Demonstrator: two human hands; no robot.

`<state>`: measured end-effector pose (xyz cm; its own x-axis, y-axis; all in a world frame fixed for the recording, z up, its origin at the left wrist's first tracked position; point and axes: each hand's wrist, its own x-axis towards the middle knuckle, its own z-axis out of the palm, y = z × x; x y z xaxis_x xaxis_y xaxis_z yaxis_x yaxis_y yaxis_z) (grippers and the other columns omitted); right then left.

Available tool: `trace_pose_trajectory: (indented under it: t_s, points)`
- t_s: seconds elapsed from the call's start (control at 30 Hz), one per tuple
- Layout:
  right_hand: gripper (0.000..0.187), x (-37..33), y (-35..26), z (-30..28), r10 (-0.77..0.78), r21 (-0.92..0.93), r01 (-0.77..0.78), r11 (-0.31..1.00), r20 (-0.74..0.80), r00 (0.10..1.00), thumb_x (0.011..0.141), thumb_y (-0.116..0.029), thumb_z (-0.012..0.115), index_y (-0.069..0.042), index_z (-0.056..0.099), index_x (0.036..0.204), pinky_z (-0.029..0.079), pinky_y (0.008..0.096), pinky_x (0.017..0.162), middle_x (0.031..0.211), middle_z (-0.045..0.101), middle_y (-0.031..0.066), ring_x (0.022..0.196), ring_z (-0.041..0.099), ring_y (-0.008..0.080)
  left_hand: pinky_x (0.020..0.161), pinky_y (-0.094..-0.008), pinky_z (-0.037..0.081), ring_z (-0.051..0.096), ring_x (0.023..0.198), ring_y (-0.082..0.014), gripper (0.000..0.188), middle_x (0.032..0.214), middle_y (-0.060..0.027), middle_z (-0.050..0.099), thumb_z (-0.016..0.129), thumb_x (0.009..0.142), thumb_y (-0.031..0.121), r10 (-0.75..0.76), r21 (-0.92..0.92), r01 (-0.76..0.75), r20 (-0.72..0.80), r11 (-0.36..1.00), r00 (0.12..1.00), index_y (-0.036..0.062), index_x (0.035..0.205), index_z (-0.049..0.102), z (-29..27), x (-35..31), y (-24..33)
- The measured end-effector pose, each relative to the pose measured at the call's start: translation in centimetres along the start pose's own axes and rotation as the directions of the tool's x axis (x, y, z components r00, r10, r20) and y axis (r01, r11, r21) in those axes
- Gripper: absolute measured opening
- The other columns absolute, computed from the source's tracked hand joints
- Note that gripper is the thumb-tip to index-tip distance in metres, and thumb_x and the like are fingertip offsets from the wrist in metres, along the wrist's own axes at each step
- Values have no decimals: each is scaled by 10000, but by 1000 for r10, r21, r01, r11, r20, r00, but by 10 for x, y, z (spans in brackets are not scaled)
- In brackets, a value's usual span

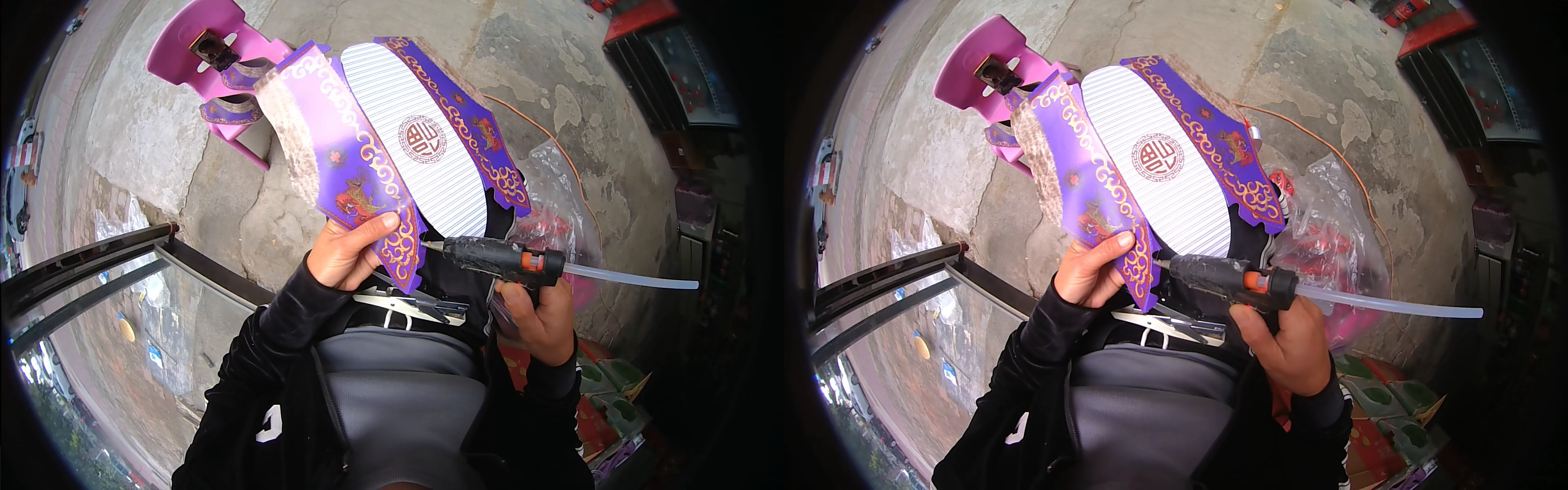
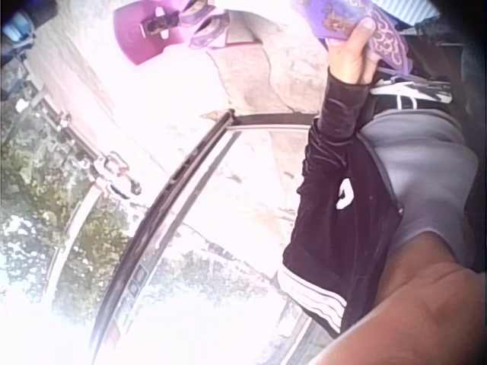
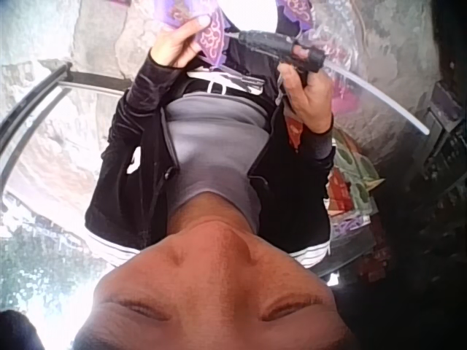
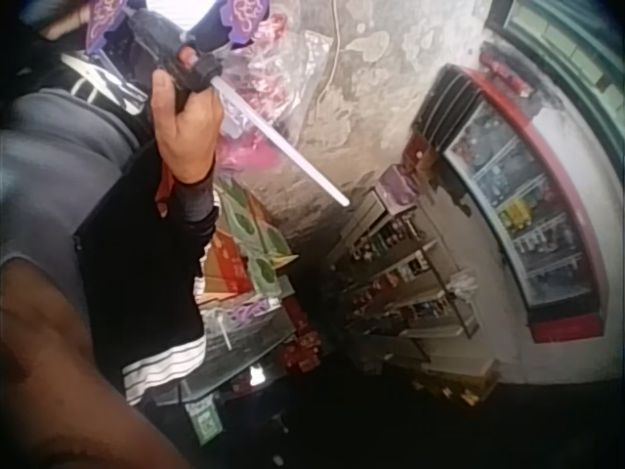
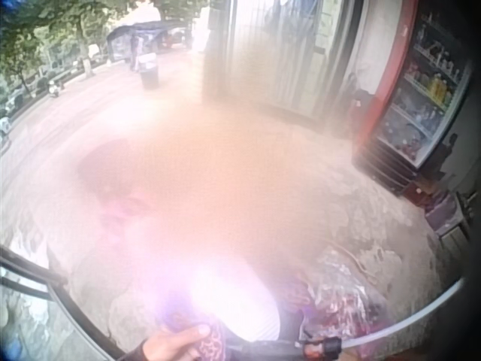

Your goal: The person uses a hot glue gun to attach a purple decorative paper strip to a white corrugated base. They apply glue along the edges, press the paper into place, and trim excess material with scissors.

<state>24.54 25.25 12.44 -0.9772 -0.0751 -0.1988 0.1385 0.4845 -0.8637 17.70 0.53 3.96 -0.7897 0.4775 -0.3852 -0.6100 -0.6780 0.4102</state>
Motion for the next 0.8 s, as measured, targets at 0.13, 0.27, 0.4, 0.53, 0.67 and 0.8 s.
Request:
trace_pose_trajectory:
  t_s: [0.13,0.27,0.4,0.53,0.67,0.8]
  points:
    - [295,0,-4,-1,-25,-50,26,998,13,1000,854,-155,687,27,611,1073,488,347,664,843,656,147,724,639,284,788,-397,601,673,922,-221,270,1052,-113,642,543,939,12,0,5,0,-17,1000,1000,23,1209,534,1,0,0]
    - [301,0,-7,-3,-43,-78,45,996,29,999,850,-168,688,24,615,1069,491,363,663,834,657,162,718,643,315,797,-393,596,673,918,-221,266,1046,-113,644,547,937,12,-9,10,9,-11,1000,1000,20,1203,537,2,0,1]
    - [311,-2,-9,-6,-38,-116,47,992,83,996,843,-175,695,24,617,1069,494,375,674,822,655,169,727,641,339,799,-382,592,674,912,-219,266,1043,-114,644,550,936,14,2,-4,-2,-39,1000,999,18,1202,537,3,0,1]
    - [319,-3,-9,-5,-63,-108,70,992,70,996,843,-178,696,28,618,1075,496,378,678,820,656,173,733,643,340,801,-377,590,662,957,-227,316,1098,-119,629,549,931,-8,-11,-35,11,-4,999,1000,25,1243,509,1,1,2]
    - [323,-1,-9,-3,-72,-108,74,991,25,997,849,-169,693,29,614,1090,498,362,680,831,660,170,741,650,316,794,-377,594,672,921,-218,266,1045,-112,643,548,938,15,-3,-16,3,-4,1000,1000,22,1204,535,2,0,2]
    - [315,2,-10,-2,2,-80,-3,997,-9,1000,852,-162,690,27,613,1092,497,346,676,830,660,162,735,648,292,793,-380,595,671,930,-218,266,1053,-110,640,545,941,17,0,-27,0,-17,1000,1000,25,1206,533,3,0,2]
